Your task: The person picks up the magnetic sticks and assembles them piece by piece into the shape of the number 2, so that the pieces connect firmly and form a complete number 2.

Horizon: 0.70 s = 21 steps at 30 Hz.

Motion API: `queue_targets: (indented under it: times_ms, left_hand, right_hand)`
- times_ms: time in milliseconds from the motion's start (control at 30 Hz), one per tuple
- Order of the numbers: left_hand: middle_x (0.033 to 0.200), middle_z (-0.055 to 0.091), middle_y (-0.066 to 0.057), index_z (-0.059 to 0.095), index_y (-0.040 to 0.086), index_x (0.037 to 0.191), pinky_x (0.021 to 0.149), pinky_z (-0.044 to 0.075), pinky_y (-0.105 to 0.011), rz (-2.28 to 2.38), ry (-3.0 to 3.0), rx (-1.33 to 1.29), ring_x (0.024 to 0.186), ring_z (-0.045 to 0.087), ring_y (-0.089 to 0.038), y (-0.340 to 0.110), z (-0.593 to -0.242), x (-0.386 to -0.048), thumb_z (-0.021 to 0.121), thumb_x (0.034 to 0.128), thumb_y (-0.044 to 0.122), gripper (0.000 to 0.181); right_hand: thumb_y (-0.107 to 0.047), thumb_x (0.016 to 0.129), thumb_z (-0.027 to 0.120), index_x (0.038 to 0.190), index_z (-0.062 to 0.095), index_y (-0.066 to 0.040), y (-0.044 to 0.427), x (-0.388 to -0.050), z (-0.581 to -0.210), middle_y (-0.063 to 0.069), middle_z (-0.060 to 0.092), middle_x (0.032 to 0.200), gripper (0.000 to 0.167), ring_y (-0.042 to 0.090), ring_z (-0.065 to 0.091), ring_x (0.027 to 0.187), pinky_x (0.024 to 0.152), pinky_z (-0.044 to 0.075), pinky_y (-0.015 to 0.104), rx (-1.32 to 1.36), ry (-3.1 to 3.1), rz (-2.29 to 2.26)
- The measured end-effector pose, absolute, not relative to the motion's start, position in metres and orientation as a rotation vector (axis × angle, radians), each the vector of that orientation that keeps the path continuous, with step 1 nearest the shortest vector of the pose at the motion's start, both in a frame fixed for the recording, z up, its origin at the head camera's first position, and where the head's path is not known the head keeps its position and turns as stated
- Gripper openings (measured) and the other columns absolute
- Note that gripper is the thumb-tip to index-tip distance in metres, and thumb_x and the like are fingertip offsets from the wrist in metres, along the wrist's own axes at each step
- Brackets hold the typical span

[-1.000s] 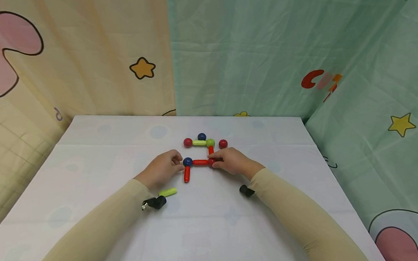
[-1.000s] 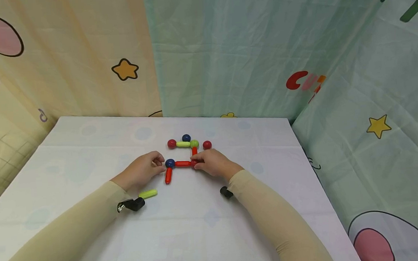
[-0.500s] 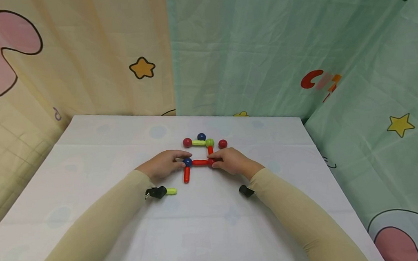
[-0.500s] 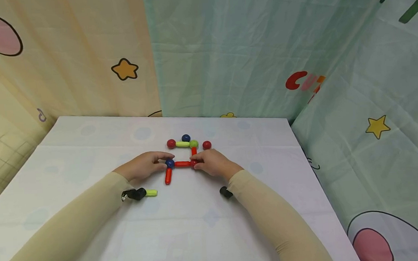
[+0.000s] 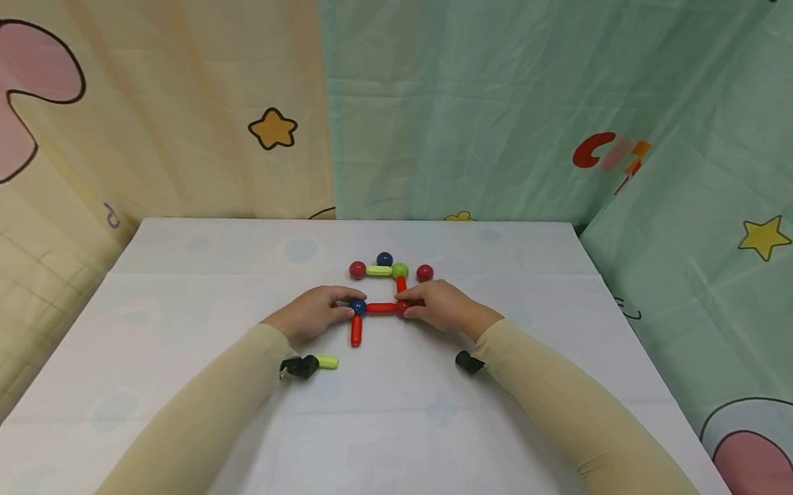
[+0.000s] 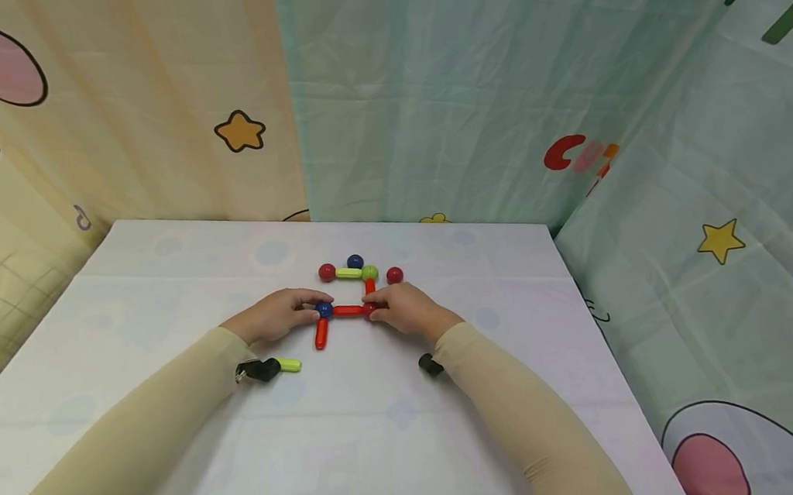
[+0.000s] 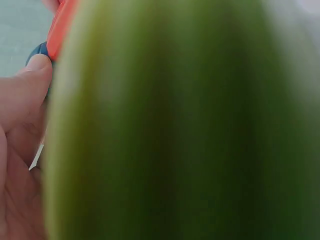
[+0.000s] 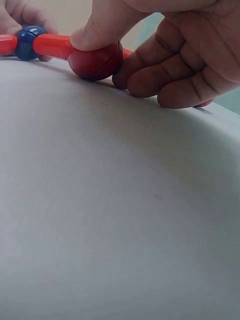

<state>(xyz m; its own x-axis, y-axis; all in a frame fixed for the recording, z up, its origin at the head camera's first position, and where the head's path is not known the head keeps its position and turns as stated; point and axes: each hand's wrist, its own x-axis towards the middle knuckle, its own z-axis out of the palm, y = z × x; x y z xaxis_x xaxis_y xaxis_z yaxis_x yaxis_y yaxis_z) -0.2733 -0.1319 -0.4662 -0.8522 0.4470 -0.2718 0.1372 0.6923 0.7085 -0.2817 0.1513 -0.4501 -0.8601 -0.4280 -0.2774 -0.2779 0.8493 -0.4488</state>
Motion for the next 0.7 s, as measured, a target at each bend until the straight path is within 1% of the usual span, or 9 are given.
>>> queue_targets:
  times_ms: [167, 400, 500, 600, 633, 700]
  left_hand:
    - [0.156, 0.054, -0.008, 0.062, 0.035, 0.146, 0.124, 0.032, -0.06, 0.982, 2.481, 0.439, 0.143, 0.046, -0.032, -0.132, -0.468, -0.273, 0.062, 0.1073, 0.029, 0.039]
    - [0.157, 0.053, -0.009, 0.061, 0.035, 0.147, 0.124, 0.033, -0.06, 0.982, 2.477, 0.421, 0.144, 0.045, -0.033, -0.132, -0.469, -0.272, 0.062, 0.107, 0.03, 0.04]
    - [0.157, 0.053, -0.009, 0.061, 0.035, 0.147, 0.124, 0.032, -0.061, 0.978, 2.483, 0.429, 0.145, 0.045, -0.033, -0.132, -0.47, -0.272, 0.061, 0.1075, 0.03, 0.04]
    - [0.157, 0.053, -0.009, 0.061, 0.035, 0.147, 0.125, 0.032, -0.06, 0.97, 2.493, 0.431, 0.145, 0.045, -0.033, -0.132, -0.471, -0.273, 0.061, 0.1078, 0.03, 0.04]
    - [0.157, 0.053, -0.009, 0.061, 0.035, 0.147, 0.125, 0.032, -0.06, 0.97, 2.494, 0.429, 0.145, 0.045, -0.033, -0.132, -0.471, -0.273, 0.061, 0.1078, 0.03, 0.04]
    - [0.157, 0.053, -0.008, 0.061, 0.036, 0.147, 0.125, 0.032, -0.06, 0.969, 2.495, 0.421, 0.144, 0.045, -0.032, -0.131, -0.472, -0.274, 0.061, 0.1078, 0.03, 0.039]
  right_hand:
    - [-0.028, 0.101, 0.072, 0.145, 0.066, -0.026, 0.15, -0.282, -0.45, 0.0, 0.066, 0.145, 0.044, 0.022, 0.06, 0.127, 0.111, 0.052, 0.043, -0.514, 2.655, -0.564]
    - [-0.03, 0.1, 0.073, 0.146, 0.065, -0.027, 0.151, -0.284, -0.445, 0.0, 0.068, 0.142, 0.046, 0.021, 0.059, 0.124, 0.107, 0.054, 0.04, -0.506, 2.627, -0.557]
    - [-0.031, 0.101, 0.073, 0.147, 0.064, -0.028, 0.151, -0.288, -0.439, 0.001, 0.071, 0.13, 0.047, 0.02, 0.061, 0.115, 0.1, 0.057, 0.037, -0.478, 2.64, -0.547]
    - [-0.03, 0.103, 0.07, 0.147, 0.064, -0.027, 0.151, -0.298, -0.431, 0.002, 0.071, 0.118, 0.045, 0.02, 0.062, 0.103, 0.087, 0.058, 0.032, -0.422, 2.689, -0.585]
    - [-0.029, 0.104, 0.069, 0.147, 0.064, -0.027, 0.15, -0.303, -0.428, 0.002, 0.071, 0.115, 0.044, 0.021, 0.062, 0.099, 0.084, 0.057, 0.031, -0.41, 2.711, -0.601]
    - [-0.027, 0.105, 0.066, 0.146, 0.064, -0.025, 0.148, -0.313, -0.423, 0.003, 0.07, 0.115, 0.041, 0.022, 0.062, 0.095, 0.08, 0.057, 0.029, -0.39, 2.745, -0.65]
